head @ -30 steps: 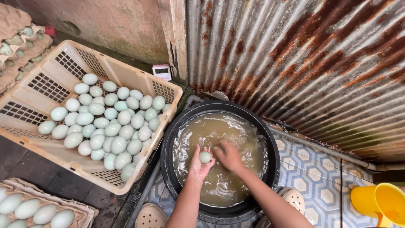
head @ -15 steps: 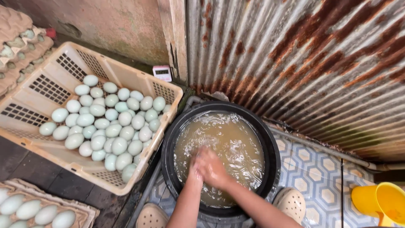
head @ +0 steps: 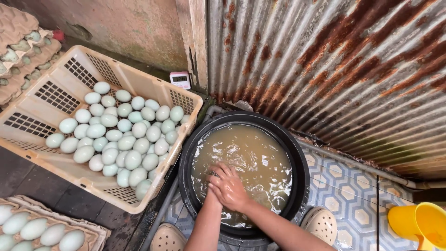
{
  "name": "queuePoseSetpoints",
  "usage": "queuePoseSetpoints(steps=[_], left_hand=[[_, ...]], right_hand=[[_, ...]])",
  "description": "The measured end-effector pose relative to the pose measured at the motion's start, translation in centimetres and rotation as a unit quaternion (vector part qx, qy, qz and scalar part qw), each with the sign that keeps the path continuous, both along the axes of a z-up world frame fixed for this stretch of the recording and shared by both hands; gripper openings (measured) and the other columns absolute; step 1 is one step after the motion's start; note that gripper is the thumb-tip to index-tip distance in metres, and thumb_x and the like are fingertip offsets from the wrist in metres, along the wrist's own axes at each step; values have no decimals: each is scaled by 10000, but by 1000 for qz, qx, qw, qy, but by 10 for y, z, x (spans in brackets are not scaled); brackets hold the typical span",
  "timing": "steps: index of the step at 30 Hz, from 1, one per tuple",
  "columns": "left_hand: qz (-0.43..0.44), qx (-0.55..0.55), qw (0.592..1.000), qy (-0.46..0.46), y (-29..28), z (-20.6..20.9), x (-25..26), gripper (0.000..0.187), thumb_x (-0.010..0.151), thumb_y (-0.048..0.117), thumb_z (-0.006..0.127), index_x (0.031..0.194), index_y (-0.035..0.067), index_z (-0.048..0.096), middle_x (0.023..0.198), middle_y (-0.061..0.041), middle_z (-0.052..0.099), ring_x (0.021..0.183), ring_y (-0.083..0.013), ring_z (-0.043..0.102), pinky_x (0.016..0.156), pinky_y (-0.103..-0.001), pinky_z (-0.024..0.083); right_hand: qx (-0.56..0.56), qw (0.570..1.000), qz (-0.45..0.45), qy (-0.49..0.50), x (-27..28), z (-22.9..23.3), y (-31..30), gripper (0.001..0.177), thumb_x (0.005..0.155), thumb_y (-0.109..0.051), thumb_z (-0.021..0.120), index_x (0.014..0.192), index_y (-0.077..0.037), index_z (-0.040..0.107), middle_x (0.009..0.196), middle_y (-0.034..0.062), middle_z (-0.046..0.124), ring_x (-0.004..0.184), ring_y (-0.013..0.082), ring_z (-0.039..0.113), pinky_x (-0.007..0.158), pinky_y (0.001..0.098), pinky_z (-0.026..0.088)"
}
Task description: The recorder is washing and cleaning duck eggs in a bucket of water and placing them into a white plastic crate.
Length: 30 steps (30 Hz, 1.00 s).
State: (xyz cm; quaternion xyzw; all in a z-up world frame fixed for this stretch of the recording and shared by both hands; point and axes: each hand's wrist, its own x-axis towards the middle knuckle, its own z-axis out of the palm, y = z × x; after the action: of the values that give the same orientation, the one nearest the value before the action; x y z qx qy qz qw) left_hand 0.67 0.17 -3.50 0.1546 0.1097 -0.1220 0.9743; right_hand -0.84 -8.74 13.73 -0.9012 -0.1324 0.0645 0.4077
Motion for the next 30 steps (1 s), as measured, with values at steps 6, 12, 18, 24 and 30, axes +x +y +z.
queuePoseSetpoints(steps=[6,12,18,24,30], left_hand=[[19,28,963,268,-2,41,5,236,956,234,614,1081,47,684,1035,-122,733,1022,-240,694,911,-391,605],[17,-33,960,279,1,21,12,541,1012,577,470,987,64,642,899,-54,655,836,-164,606,711,-303,485],[-32,9,981,189,-2,76,-3,485,1071,416,445,1176,-13,644,1071,-169,706,1010,-265,681,919,-420,600],[-29,-34,986,163,-3,50,-2,356,1057,292,467,1278,58,619,1234,-128,683,1148,-237,670,959,-392,633],[-31,36,986,159,-4,-2,-4,472,1028,310,412,1302,-19,611,1245,-227,668,1155,-288,685,952,-381,600]], right_hand=[[-116,985,-100,79,36,-32,-44,294,1061,-345,442,1175,-132,609,1260,236,560,1049,426,662,923,513,544],[-165,976,-143,22,28,-48,-64,287,968,-282,586,1217,-139,599,1342,275,484,1019,467,640,848,515,558],[-104,967,164,-165,1,-8,-23,333,1002,-332,533,1255,-156,659,1373,156,590,1204,373,574,1027,543,413],[40,997,48,37,13,-36,-17,452,1158,-380,262,1247,-164,648,1228,79,694,1251,263,615,1234,445,438],[10,995,97,-25,11,-16,-18,421,1066,-357,339,1169,-116,669,1215,138,639,1225,345,572,1101,492,430]])
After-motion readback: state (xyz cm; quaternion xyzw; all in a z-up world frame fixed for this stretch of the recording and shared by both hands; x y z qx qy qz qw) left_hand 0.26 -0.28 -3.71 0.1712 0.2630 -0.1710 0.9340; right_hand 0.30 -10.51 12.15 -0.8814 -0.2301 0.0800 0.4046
